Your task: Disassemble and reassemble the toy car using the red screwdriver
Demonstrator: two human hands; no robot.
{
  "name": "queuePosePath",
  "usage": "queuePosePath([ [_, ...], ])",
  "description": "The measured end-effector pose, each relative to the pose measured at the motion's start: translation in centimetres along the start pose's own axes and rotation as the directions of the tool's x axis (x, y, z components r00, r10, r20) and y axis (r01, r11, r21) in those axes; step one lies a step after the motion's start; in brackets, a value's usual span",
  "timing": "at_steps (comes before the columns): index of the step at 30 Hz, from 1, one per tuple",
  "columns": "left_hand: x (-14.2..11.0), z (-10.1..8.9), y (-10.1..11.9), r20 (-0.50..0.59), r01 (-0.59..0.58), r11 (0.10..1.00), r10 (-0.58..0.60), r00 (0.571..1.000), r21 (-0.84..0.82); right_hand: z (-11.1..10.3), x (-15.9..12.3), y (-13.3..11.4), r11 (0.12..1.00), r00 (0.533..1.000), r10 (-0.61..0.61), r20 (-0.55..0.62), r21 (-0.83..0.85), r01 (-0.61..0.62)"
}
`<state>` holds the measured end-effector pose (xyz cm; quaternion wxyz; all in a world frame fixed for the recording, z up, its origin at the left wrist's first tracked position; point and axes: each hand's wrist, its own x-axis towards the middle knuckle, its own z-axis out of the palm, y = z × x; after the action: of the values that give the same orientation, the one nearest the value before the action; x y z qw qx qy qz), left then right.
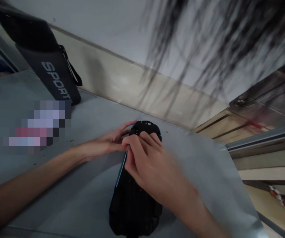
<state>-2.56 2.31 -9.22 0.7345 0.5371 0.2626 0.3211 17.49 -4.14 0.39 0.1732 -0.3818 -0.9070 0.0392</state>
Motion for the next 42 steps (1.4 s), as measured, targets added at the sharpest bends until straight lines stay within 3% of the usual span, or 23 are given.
queuePosePath([
  [5, 0.05, -0.09, -0.01, 0.015, 0.003, 1.000, -0.003, 1.000, 0.001, 0.25, 0.01, 0.06, 0.999, 0.999, -0.028, -0.037, -0.042, 0.027],
  [14, -0.08, -0.08, 0.00, 0.010, 0.000, 1.000, 0.000, 1.000, 0.009, 0.22, -0.17, 0.22, 0.997, 0.998, -0.060, -0.003, -0.045, 0.060],
  [18, -0.13, -0.01, 0.20, 0.011, 0.000, 1.000, 0.000, 1.000, 0.023, 0.13, -0.09, 0.21, 0.998, 0.999, -0.018, -0.026, -0.053, 0.017],
  [36, 0.00, -0.12, 0.05, 0.030, -0.019, 0.999, 0.018, 0.999, 0.031, -0.16, 0.19, -0.05, 0.998, 1.000, -0.019, -0.001, 0.059, 0.019],
  [42, 0.04, -0.26, -0.01, 0.027, -0.012, 0.999, 0.010, 1.000, 0.050, 0.22, 0.10, 0.09, 0.997, 1.000, -0.001, -0.025, -0.074, -0.001],
])
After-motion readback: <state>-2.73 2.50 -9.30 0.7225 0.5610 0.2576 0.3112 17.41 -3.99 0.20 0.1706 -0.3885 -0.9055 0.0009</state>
